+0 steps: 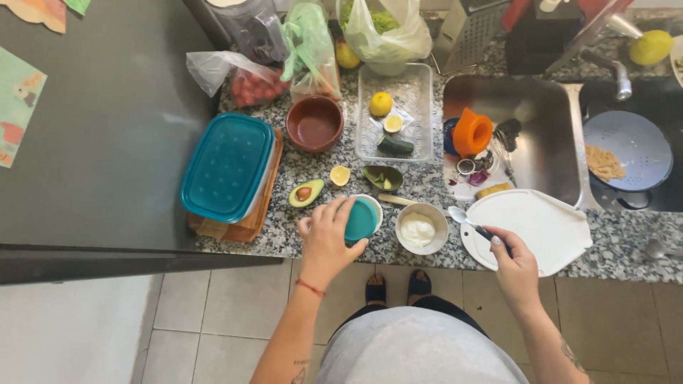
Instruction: Preparing and assembling pasta salads by peeling and slicing eggs, mixing dressing, and adding ingredients to containers.
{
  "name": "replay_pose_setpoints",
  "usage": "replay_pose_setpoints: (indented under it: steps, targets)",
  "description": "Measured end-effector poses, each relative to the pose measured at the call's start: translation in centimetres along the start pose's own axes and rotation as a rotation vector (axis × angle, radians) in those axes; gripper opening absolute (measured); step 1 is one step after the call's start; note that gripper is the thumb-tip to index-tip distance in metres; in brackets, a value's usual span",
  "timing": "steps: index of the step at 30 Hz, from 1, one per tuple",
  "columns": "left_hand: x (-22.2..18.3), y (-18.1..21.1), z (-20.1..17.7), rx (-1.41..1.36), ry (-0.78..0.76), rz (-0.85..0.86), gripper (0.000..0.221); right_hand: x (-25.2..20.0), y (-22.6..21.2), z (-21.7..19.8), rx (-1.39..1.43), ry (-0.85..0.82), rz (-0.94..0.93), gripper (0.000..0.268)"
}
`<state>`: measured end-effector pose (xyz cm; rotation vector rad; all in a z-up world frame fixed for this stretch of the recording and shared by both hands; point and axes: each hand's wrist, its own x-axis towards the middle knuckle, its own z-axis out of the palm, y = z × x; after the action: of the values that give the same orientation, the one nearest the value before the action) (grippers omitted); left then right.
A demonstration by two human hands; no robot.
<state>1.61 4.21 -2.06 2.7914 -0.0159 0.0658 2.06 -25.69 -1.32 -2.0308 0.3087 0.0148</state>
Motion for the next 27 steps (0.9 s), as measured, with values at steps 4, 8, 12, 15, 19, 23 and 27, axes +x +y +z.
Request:
replay_pose_setpoints:
  steps: [4, 8, 12, 15, 19, 23, 27]
  targets:
    - [1.0, -0.1, 2.3, 0.058, 0.009, 0.049, 0.08, 0.1, 0.5, -0.4, -0.014, 0.014, -0.01, 0.024]
    - [1.2, 1.8, 1.0, 0.081, -0.02, 0.105, 0.086, 0.2, 1.4, -0.4, -0.006, 0.013, 0.001, 0.024]
    - [1.7, 2.8, 4.6, 0.138, 0.062, 0.213, 0.078, 0.6, 1.4, 0.0, -0.003, -0.007, -0.015, 0.024]
    - [1.7, 2.0, 5.2, 0.186, 0.099, 0.203, 0.082, 0.9, 1.0, 0.0, -0.041, -0.029, -0.054, 0.024]
    - [1.6, -0.4, 3.8, 0.184, 0.069, 0.149, 0.08, 1.7, 1.9, 0.3, -0.09, -0.063, -0.086, 0.022]
    - [1.3, -2.0, 3.1, 0.192, 0.069, 0.167, 0.081, 2.3, 2.3, 1.5, 0.019, -0.124, -0.021, 0.021]
    - [1.4, -2.7, 2.7, 0.181, 0.095, 0.186, 0.08, 3.4, 2.4, 1.8, -0.108, -0.126, -0.128, 0.019]
